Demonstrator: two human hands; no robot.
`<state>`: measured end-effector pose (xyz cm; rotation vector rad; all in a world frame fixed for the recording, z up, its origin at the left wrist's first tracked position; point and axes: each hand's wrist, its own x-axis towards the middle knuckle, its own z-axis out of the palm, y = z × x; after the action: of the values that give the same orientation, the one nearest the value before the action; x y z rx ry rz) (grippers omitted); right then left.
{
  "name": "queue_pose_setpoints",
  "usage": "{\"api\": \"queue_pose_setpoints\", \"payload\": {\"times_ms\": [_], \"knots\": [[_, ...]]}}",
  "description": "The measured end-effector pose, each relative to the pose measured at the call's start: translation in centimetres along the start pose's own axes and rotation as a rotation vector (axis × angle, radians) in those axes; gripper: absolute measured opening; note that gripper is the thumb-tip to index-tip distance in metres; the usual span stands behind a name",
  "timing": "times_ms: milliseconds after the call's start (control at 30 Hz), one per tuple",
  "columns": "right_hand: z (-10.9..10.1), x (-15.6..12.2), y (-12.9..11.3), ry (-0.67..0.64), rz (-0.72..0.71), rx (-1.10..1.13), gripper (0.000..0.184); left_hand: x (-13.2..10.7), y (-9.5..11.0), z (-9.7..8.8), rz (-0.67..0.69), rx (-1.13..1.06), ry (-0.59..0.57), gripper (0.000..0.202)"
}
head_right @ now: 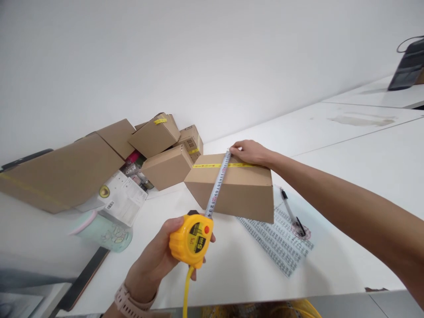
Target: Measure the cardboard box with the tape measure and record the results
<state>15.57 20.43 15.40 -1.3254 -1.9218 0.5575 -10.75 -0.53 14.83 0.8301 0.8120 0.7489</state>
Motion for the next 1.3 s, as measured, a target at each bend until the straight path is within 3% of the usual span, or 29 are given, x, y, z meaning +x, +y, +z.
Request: {"api": "queue_pose_setpoints", "payload": {"times_ms": [133, 200, 267, 300, 367, 433, 533, 633, 733, 833, 967, 1067, 1133, 1200, 1300], "knots": [[-1.9, -2.2, 1.3, 0.546, 0.049, 0.197, 0.036, -2.0, 1.6, -2.3, 0.275, 0.092, 0.062, 0.049], [-2.8, -4.1, 2.7, 0.602, 0.148, 0.231, 0.033, -1.9, 2.7, -4.5, 0.439, 0.175, 0.212, 0.050], [-3.2, -6.1, 3.8, 0.476, 0.295, 0.275, 0.040, -0.4, 3.7, -6.9, 0.542, 0.227, 0.371, 0.050], [-3.1, -7.0, 4.1, 0.373, 0.372, 0.300, 0.048, 0.7, 4.1, -7.9, 0.530, 0.214, 0.415, 0.050], [-2.9, -8.3, 4.2, 0.147, 0.484, 0.343, 0.063, 3.3, 4.6, -9.4, 0.446, 0.129, 0.432, 0.048], [-2.8, -8.9, 3.5, -0.026, 0.479, 0.354, 0.067, 5.5, 4.8, -9.9, 0.402, 0.080, 0.407, 0.044], [-3.3, -9.0, 2.4, -0.117, 0.356, 0.355, 0.056, 6.6, 4.6, -9.4, 0.414, 0.057, 0.373, 0.043], [-4.0, -8.5, 2.3, -0.106, 0.156, 0.414, 0.050, 5.7, 4.0, -8.4, 0.492, 0.055, 0.337, 0.046], [-3.1, -7.5, 3.7, -0.017, -0.072, 0.515, 0.067, 4.9, 2.2, -8.0, 0.556, 0.107, 0.318, 0.051], [-0.3, -6.6, 6.1, 0.111, -0.183, 0.586, 0.083, 5.4, -0.5, -8.1, 0.504, 0.171, 0.362, 0.056], [3.9, -6.7, 9.6, 0.155, -0.139, 0.576, 0.080, 7.0, -3.7, -8.4, 0.437, 0.201, 0.419, 0.055], [5.6, -7.6, 11.4, 0.115, -0.048, 0.530, 0.074, 6.8, -4.3, -8.2, 0.455, 0.217, 0.459, 0.053], [5.6, -8.3, 11.7, 0.125, 0.030, 0.473, 0.065, 5.8, -4.1, -7.7, 0.512, 0.275, 0.488, 0.055], [4.5, -8.7, 11.0, 0.273, 0.106, 0.386, 0.050, 4.4, -3.8, -6.8, 0.545, 0.375, 0.470, 0.059], [1.3, -8.7, 7.8, 0.508, 0.139, 0.371, 0.040, 2.6, -4.2, -4.8, 0.428, 0.550, 0.310, 0.062]]}}
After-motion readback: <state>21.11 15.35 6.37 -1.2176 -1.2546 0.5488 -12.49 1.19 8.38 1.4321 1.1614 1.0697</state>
